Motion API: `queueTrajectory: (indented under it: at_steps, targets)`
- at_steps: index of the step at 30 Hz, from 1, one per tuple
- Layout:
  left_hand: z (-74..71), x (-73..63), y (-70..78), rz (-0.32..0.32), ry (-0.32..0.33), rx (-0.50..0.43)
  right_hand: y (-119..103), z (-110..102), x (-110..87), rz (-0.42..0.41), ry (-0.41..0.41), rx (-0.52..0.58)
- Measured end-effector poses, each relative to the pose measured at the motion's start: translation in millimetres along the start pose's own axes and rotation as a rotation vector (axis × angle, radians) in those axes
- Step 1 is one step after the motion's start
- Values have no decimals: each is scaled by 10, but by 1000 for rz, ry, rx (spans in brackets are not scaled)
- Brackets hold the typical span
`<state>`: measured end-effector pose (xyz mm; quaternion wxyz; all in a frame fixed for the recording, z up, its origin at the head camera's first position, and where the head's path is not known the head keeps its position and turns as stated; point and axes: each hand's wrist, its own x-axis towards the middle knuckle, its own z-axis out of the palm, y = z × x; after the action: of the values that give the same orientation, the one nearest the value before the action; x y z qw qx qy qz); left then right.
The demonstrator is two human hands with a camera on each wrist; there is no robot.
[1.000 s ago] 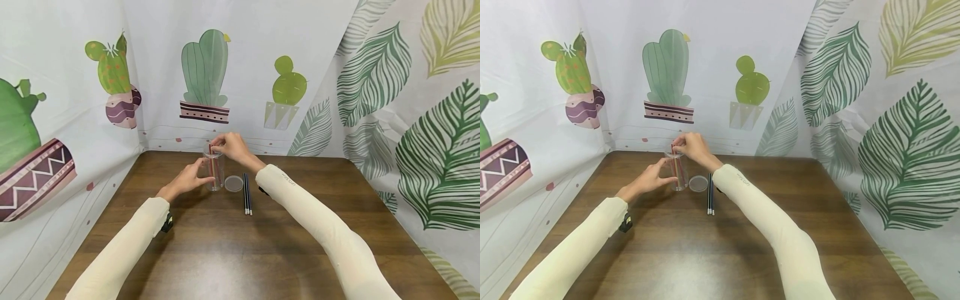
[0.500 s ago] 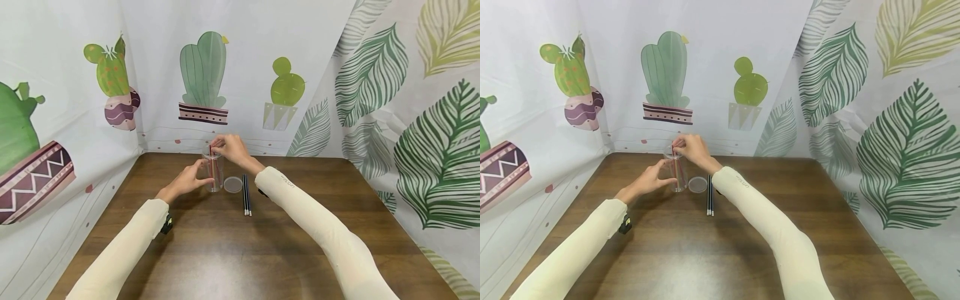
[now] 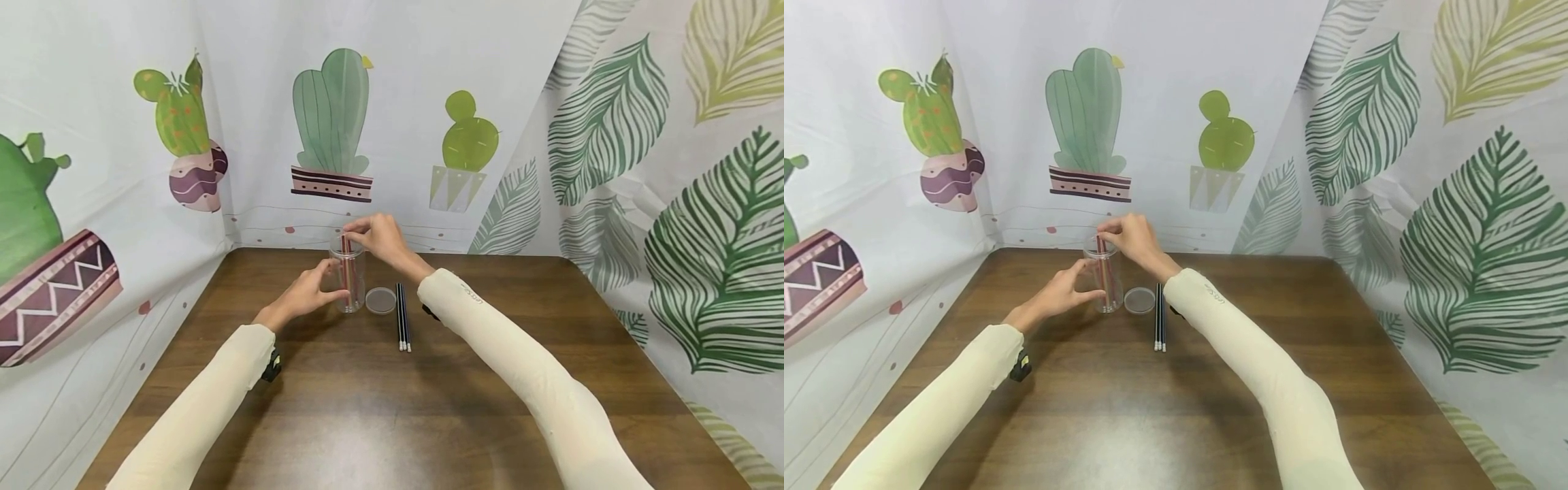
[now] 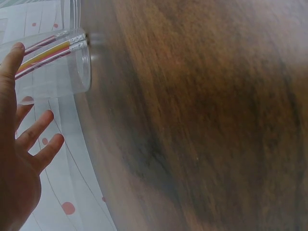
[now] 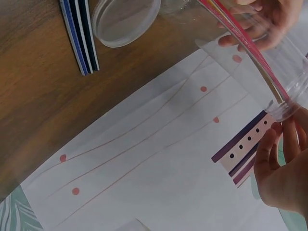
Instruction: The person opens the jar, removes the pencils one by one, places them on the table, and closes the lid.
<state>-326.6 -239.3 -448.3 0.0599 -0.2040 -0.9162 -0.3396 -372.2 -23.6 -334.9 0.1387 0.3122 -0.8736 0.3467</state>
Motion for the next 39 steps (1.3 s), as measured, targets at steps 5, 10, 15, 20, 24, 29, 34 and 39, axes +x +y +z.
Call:
queueTrajectory:
  at_steps: [5, 10, 15, 20, 24, 29, 34, 39]
  targets:
    - [-8, -1, 17, -2, -4, -4, -29, -69, 57, -28, 41, 18]
    - [-9, -2, 18, -6, 0, -1, -56, -165, 111, -43, 70, 34]
    - [-5, 0, 6, -4, -1, 4, -76, -266, 151, -43, 92, 38]
    - [-14, -8, 10, -1, 2, 11, -99, -359, 179, -30, 114, 41]
    - [-15, -13, 7, -18, -3, 18, -114, -415, 193, -26, 121, 59]
    - [-15, -19, 17, -35, -13, 16, -124, -477, 200, -20, 123, 83]
    - [-20, -29, 39, -34, -11, 7, -141, -546, 225, -22, 141, 84]
    - [-19, -19, 43, -37, -11, 13, -152, -626, 256, -15, 156, 105]
